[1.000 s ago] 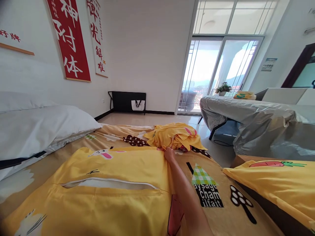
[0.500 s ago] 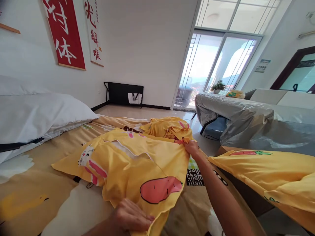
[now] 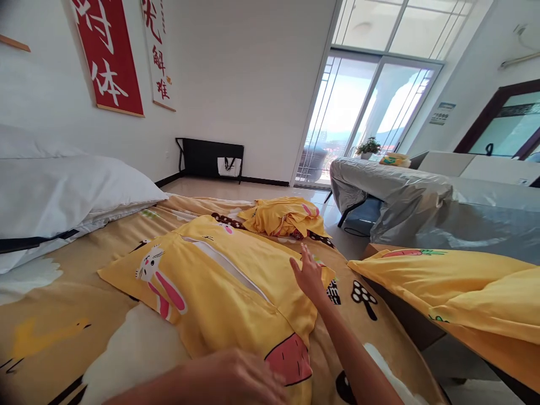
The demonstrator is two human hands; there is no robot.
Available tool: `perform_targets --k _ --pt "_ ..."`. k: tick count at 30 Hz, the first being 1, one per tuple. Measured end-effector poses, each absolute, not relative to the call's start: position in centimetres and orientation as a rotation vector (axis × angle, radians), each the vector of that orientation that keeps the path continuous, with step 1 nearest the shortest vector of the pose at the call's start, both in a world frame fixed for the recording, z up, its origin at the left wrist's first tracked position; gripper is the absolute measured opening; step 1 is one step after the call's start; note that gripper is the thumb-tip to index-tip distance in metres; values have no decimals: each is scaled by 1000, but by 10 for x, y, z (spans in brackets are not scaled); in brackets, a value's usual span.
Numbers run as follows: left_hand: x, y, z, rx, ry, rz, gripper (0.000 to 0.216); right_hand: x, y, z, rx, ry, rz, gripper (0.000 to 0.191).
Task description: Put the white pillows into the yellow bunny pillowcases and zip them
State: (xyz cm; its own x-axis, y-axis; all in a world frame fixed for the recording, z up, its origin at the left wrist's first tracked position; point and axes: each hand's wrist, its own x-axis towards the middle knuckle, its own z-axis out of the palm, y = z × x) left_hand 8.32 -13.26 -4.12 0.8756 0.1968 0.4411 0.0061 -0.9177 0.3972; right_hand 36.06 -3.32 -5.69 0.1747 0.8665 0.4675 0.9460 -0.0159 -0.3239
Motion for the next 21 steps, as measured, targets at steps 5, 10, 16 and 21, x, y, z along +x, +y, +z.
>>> perform_targets --k 5,10,16,21 --pt "46 -11 -32 2792 1118 557 53 285 -94 -103 -1536 -2145 73 63" --pt "18 55 -60 2757 1339 349 58 287 -131 -145 -1720 -2067 1 60" --pt "-27 89 -63 2490 1695 287 58 319 -178 -178 -1916 -1955 -109 61" --pt "-53 97 -58 2461 1767 391 53 346 -198 -175 -2005 -1923 45 61"
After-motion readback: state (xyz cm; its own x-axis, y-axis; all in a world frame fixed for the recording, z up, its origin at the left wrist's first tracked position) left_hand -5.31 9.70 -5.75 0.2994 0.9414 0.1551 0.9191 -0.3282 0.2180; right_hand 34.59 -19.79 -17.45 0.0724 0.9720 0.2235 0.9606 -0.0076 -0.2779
